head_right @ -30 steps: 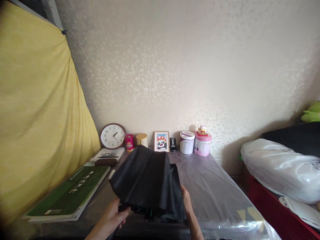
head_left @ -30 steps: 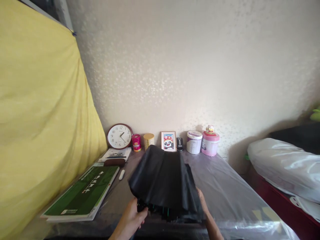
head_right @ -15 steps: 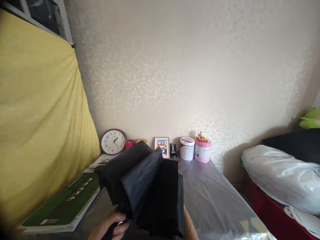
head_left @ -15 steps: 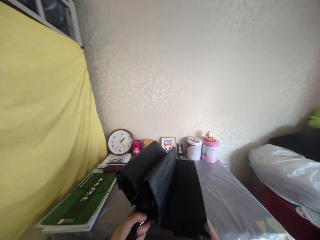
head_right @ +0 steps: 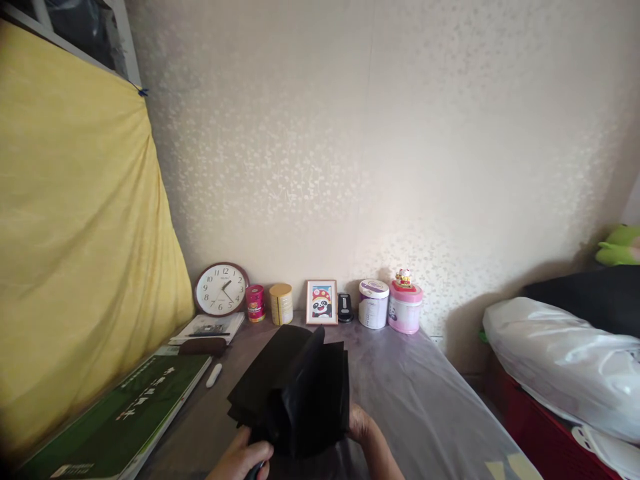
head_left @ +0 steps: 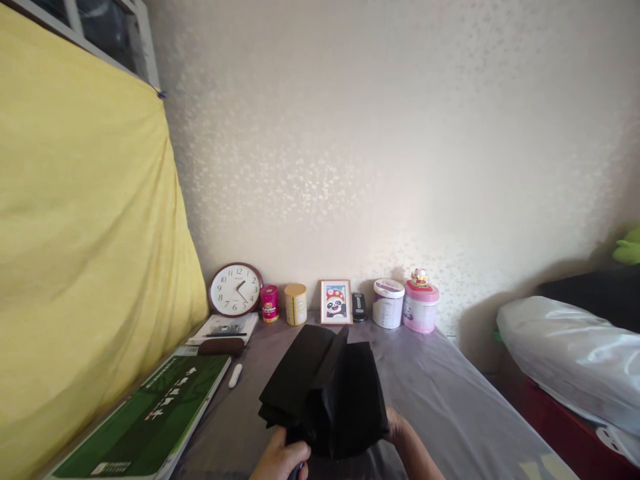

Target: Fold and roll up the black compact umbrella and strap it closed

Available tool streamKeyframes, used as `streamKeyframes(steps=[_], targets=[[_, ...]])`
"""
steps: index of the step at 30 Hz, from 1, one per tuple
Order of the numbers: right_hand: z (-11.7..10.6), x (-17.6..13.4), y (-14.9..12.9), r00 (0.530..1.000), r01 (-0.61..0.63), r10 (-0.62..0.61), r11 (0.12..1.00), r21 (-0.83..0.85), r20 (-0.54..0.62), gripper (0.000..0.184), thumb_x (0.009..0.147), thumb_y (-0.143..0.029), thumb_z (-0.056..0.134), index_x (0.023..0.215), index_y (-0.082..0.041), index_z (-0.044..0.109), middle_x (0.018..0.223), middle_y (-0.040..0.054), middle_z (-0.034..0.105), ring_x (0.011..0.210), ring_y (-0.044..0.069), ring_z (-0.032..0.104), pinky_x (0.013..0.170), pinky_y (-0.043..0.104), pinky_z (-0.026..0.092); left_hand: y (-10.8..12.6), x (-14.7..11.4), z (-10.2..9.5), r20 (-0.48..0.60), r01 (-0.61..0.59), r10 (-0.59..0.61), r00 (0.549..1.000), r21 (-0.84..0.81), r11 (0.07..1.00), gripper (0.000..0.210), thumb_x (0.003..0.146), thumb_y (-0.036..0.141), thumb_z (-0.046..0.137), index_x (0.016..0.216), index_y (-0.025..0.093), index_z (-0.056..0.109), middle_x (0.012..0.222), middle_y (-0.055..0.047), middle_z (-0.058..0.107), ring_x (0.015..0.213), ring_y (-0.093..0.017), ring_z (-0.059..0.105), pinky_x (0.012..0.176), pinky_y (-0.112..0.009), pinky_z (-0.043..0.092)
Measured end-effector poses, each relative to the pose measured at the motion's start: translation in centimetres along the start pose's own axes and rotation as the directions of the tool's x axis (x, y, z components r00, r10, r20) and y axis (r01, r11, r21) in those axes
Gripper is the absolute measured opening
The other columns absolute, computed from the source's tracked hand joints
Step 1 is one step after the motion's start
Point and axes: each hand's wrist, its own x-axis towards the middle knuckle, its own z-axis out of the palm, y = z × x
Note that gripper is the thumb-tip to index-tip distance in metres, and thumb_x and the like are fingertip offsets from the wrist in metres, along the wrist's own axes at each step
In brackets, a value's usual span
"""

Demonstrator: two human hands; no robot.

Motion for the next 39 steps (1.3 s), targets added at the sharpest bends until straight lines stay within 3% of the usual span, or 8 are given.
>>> streamKeyframes(steps=[3,9,12,14,24,28,32,39], targets=[[-0.6,0.4,0.5,0.974,-0.16,0.15,0.986,0.045,0.171,0.015,0.068,-0.03,0.063,0.072,-0.015,0.063,0.046,-0.0044,0.053,0.041,0.01,0.048,0.043,0.022,0.041,-0.2,0.9,0.7,-0.045,0.006,-0.002,0.999,0.084,0.996,0.013,0.066,0.03,0.05,0.074,0.023,0.042,0.043,0.009,0.047,0.045,-0.01,0.047,0.05,-0.022,0.035],[-3.1,-1.1,0.2,0.923,-0.223,0.244,0.969,-0.104,0.299,0.009,0.063,-0.022,0.052,0.059,-0.017,0.058,0.045,-0.0036,0.054,0.039,0.007,0.047,0.042,0.017,0.036,-0.2,2.3,2.4,-0.117,0.0,0.045,0.992,0.36,0.933,0.034,0.07,0.021,0.045,0.105,0.018,0.043,0.052,0.007,0.052,0.046,-0.014,0.054,0.045,-0.023,0.037],[-4.2,-2.1,0.4,0.925,-0.186,0.25,0.955,-0.232,0.285,0.013,0.064,-0.019,0.047,0.053,-0.018,0.056,0.042,-0.0036,0.052,0.038,0.007,0.047,0.04,0.017,0.034,-0.2,2.9,2.7,-0.135,-0.047,0.135,0.982,0.515,0.856,0.049,0.067,0.01,0.046,0.115,0.019,0.041,0.089,-0.004,0.064,0.081,-0.018,0.063,0.069,-0.026,0.046],[-4.9,-2.8,0.9,0.939,-0.151,0.231,0.942,-0.299,0.254,0.015,0.066,-0.019,0.045,0.059,-0.02,0.058,0.043,-0.0038,0.053,0.038,0.009,0.048,0.04,0.017,0.034,-0.3,3.2,2.9,-0.138,-0.071,0.194,0.971,0.607,0.792,0.057,0.065,0.004,0.046,0.12,0.018,0.04,0.115,-0.008,0.056,0.11,-0.019,0.052,0.09,-0.025,0.038],[-7.8,-6.5,3.9,0.999,0.031,-0.011,0.82,-0.572,0.038,0.023,0.074,-0.023,0.047,0.068,-0.024,0.069,0.058,-0.001,0.065,0.057,0.015,0.058,0.056,0.022,0.039,-0.7,2.8,3.1,-0.114,0.0,0.16,0.981,0.813,0.582,0.07,0.072,0.009,0.046,0.137,0.011,0.019,0.131,-0.019,0.039,0.102,-0.022,0.057,0.082,-0.028,0.043],[-8.9,-6.7,4.5,0.996,-0.013,-0.044,0.79,-0.612,-0.079,0.021,0.075,-0.029,0.05,0.07,-0.024,0.07,0.076,0.003,0.067,0.069,0.019,0.061,0.065,0.026,0.044,-1.7,2.6,1.8,-0.017,-0.097,0.171,0.985,0.766,0.635,0.077,0.069,0.011,0.048,0.139,0.01,0.015,0.135,-0.016,0.038,0.114,-0.019,0.051,0.092,-0.023,0.039],[-8.8,-5.5,1.8,0.945,0.005,-0.207,0.782,-0.623,-0.252,0.029,0.081,-0.042,0.046,0.09,-0.025,0.067,0.087,0.0061,0.066,0.073,0.02,0.062,0.067,0.029,0.047,-2.8,2.7,1.6,0.006,-0.153,0.214,0.977,0.719,0.678,0.081,0.066,0.01,0.047,0.14,0.015,0.013,0.139,-0.012,0.036,0.121,-0.019,0.045,0.096,-0.023,0.036],[-3.6,-1.5,-5.0,0.883,0.291,-0.47,0.578,-0.763,-0.019,0.033,0.09,-0.027,0.034,0.116,-0.027,0.055,0.094,0.005,0.062,0.085,0.018,0.06,0.078,0.03,0.048,-2.4,2.5,4.3,-0.054,-0.03,0.133,0.99,0.828,0.56,0.084,0.068,0.009,0.044,0.141,0.019,0.003,0.14,-0.015,0.032,0.091,-0.022,0.062,0.072,-0.028,0.046]])
